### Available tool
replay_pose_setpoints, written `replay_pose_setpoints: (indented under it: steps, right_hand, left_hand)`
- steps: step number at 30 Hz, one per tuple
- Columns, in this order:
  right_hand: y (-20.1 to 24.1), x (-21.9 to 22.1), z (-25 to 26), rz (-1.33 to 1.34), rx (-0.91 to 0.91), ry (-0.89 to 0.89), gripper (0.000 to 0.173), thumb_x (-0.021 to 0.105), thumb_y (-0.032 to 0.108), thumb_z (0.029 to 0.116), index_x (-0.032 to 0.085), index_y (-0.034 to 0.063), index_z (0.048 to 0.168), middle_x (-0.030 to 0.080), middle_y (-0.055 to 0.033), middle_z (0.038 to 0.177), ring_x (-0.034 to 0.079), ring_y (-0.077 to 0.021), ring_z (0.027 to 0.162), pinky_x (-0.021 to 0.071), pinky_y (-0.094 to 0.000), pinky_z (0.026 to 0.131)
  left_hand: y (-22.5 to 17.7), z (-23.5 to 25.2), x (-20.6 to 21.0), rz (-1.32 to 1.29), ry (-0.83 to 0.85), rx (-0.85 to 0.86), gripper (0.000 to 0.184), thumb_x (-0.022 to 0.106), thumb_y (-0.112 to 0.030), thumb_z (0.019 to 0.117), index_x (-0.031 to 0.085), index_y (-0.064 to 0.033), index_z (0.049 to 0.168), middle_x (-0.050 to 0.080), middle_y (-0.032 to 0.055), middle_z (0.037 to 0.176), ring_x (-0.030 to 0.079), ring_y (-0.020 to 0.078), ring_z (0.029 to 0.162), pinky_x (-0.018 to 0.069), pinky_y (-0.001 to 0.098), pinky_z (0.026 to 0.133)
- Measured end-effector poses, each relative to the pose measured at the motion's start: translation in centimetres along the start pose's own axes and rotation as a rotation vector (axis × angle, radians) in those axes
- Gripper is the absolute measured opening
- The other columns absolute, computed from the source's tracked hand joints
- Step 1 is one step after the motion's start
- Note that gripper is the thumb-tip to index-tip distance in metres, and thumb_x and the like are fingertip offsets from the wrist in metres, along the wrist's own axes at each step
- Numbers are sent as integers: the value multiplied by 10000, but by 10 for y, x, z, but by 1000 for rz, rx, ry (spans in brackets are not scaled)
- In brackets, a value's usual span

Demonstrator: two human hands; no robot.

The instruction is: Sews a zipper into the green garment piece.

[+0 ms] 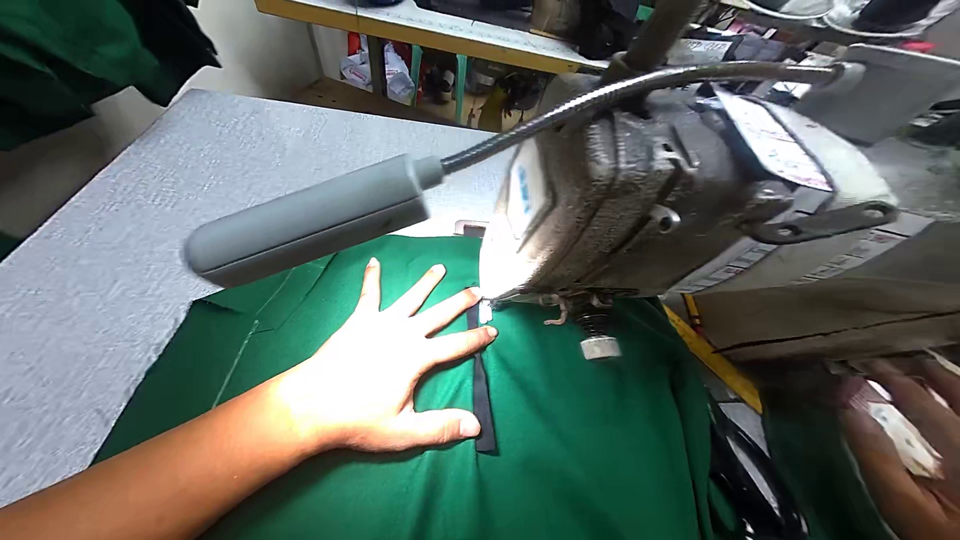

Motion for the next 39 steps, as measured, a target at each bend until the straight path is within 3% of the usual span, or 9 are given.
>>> replay_pose_setpoints:
  steps: [3, 7, 11, 13, 15, 19, 24, 28, 39]
  right_hand:
    - [5, -9, 0, -99, 41, -64, 617, 531, 415, 1019, 535, -34, 1443, 521, -356, 1432, 535, -548, 1279, 393, -706, 1024]
    - [-1, -6, -8, -194, 154, -90, 615, 496, 401, 996, 555, -35, 1426, 551, -320, 1422, 586, -535, 1230, 452, -732, 937]
    - [-25, -1, -22, -260, 311, -18, 525, 543, 279, 978, 574, -22, 1407, 616, -276, 1360, 608, -516, 1207, 458, -736, 931]
    - [-33, 5, -28, -257, 309, 44, 388, 568, 112, 947, 672, 28, 1311, 683, -212, 1286, 649, -465, 1171, 477, -718, 919]
    - [-37, 6, -33, -246, 271, 76, 358, 543, 84, 943, 709, 81, 1261, 697, -138, 1294, 653, -394, 1202, 467, -695, 967]
    - [-29, -8, -32, -174, 254, -6, 347, 505, 93, 891, 712, -4, 1151, 678, -208, 1276, 643, -439, 1182, 481, -683, 954]
    - [11, -3, -5, -85, 73, -34, 700, 479, 493, 996, 491, -1, 1491, 502, -262, 1507, 547, -454, 1321, 439, -636, 1044]
    - [-4, 19, -17, -32, 37, 43, 614, 468, 520, 1012, 621, 61, 1390, 624, -239, 1381, 582, -454, 1252, 386, -631, 1053]
    - [-9, 39, -24, -49, 141, 200, 676, 472, 592, 990, 615, 95, 1425, 604, -165, 1442, 552, -418, 1266, 336, -608, 1042]
  left_hand:
    - [-2, 1, -4, 26, -104, 37, 775, 232, -866, 876, 478, -474, 1497, 408, -79, 1621, 271, 349, 1542, 112, 871, 1066]
    - [-3, 0, -5, 5, -188, 70, 775, 278, -863, 863, 539, -444, 1461, 498, -22, 1562, 344, 398, 1499, 143, 874, 1040]
    - [-6, 5, -9, -122, -7, 53, 805, 437, -826, 859, 567, -320, 1472, 470, 144, 1568, 335, 507, 1467, 100, 887, 1025]
    - [-8, 7, -11, -166, 63, 27, 831, 463, -819, 857, 568, -275, 1476, 450, 172, 1576, 320, 516, 1471, 98, 885, 1032]
    - [-9, 8, -12, -178, 98, 14, 851, 471, -811, 857, 563, -242, 1483, 434, 196, 1581, 294, 538, 1474, 86, 885, 1032]
    - [-6, 7, -10, -130, 44, 28, 832, 435, -843, 849, 561, -313, 1479, 453, 138, 1582, 316, 506, 1477, 95, 884, 1028]
    - [-3, 0, -4, 48, -164, 38, 791, 253, -885, 848, 553, -458, 1443, 516, -17, 1545, 334, 420, 1498, 142, 887, 1020]
    - [0, -1, -2, 47, -52, -3, 787, 217, -884, 865, 465, -489, 1499, 414, -73, 1618, 278, 355, 1537, 98, 884, 1048]
    - [-2, -1, 1, 25, 50, -12, 792, 241, -888, 860, 427, -493, 1521, 308, -77, 1672, 162, 346, 1572, 46, 882, 1052]
Point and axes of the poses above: each hand's wrist, its own z-axis towards the middle knuckle, its own x-axis out of the palm, y = z × x, the point moved 9 cm from there along z, towards the middle knuckle
